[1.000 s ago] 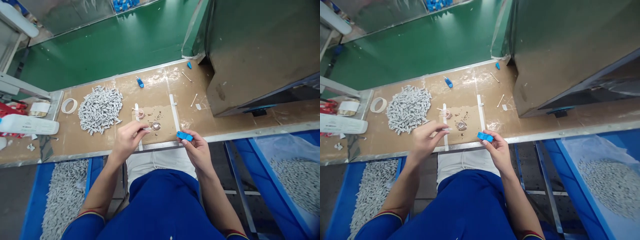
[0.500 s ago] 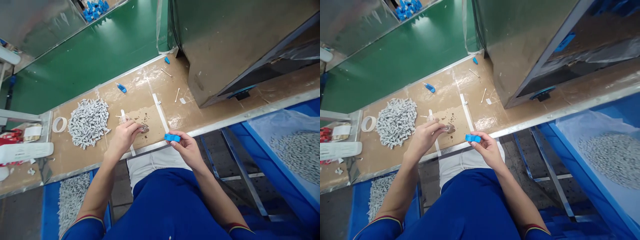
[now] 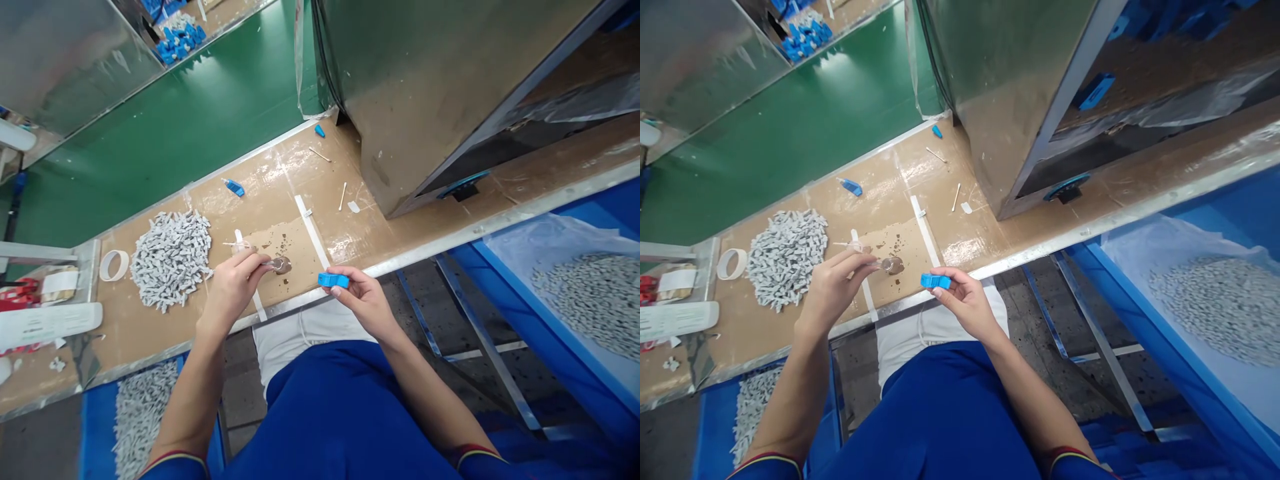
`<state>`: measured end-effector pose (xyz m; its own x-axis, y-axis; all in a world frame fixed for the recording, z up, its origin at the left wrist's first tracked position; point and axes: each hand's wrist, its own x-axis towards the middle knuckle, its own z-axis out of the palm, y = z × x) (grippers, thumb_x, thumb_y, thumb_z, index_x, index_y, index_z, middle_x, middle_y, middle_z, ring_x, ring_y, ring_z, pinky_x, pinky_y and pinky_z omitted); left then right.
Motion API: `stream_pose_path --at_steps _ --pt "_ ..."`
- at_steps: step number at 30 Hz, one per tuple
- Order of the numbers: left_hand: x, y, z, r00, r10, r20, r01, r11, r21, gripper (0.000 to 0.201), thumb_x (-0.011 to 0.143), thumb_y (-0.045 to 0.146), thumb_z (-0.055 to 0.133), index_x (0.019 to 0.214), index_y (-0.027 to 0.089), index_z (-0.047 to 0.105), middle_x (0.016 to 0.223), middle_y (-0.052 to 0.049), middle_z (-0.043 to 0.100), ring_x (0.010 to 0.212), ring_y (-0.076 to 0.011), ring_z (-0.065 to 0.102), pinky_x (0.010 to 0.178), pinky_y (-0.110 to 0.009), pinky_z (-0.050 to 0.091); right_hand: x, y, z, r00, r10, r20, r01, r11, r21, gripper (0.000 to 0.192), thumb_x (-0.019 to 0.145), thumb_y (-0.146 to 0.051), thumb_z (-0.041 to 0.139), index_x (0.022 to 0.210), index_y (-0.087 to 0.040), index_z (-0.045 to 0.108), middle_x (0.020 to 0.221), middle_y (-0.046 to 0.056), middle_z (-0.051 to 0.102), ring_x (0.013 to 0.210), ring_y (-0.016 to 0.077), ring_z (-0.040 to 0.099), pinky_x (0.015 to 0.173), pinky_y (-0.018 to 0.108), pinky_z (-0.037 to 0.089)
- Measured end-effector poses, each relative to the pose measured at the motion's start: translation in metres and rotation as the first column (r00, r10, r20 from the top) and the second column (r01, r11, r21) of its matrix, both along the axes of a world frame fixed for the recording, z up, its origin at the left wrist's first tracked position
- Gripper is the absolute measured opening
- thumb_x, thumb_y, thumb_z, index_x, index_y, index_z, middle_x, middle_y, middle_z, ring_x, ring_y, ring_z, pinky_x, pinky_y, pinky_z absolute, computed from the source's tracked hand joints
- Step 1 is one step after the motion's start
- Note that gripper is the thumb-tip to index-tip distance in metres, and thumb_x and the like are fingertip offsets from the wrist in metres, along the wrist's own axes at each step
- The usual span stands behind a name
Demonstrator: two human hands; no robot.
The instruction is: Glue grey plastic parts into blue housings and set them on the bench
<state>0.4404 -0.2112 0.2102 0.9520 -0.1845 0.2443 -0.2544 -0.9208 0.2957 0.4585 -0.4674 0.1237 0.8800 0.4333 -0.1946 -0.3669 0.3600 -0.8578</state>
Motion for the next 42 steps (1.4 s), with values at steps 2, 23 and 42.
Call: stream_pose_path --at_steps 2,23,42 --pt "-0.002 -0.001 0.004 0.999 0.013 0.044 -0.012 1.000 -0.015 0.014 0.099 0.029 0.062 0.096 0.021 0.074 0.089 -0.006 0.076 0.081 -0.0188 0.072 0.072 -0.026 0.053 0.000 0.001 0.001 1.000 0.001 -0.010 -0.001 1.000 -0.006 0.033 0.081 -0.039 0.084 0.110 -0.026 0.074 0.099 0.003 0.078 0.087 0.0179 0.074 0.087 0.037 0.062" --pt "-0.041 -0.039 0.015 0.911 0.378 -0.162 -0.346 0.491 -0.800 0.017 0.082 0.031 0.083 0.087 0.017 0.077 0.068 0.000 0.073 0.057 -0.0105 0.067 0.056 -0.017 0.056 -0.018 0.041 0.031 0.993 0.115 -0.028 -0.110 0.983 0.150 0.035 0.084 -0.043 0.082 0.112 -0.024 0.071 0.109 0.006 0.078 0.091 0.0179 0.077 0.088 0.036 0.065" --pt "-0.057 -0.041 0.026 0.988 0.150 -0.032 -0.140 0.793 -0.593 0.004 0.090 0.015 0.074 0.092 0.018 0.075 0.083 -0.002 0.077 0.074 -0.0110 0.070 0.069 -0.019 0.054 -0.023 0.043 0.038 0.982 0.173 0.079 -0.181 0.978 0.102 0.029 0.090 -0.038 0.077 0.116 -0.027 0.070 0.104 0.003 0.077 0.089 0.0172 0.076 0.086 0.033 0.065"
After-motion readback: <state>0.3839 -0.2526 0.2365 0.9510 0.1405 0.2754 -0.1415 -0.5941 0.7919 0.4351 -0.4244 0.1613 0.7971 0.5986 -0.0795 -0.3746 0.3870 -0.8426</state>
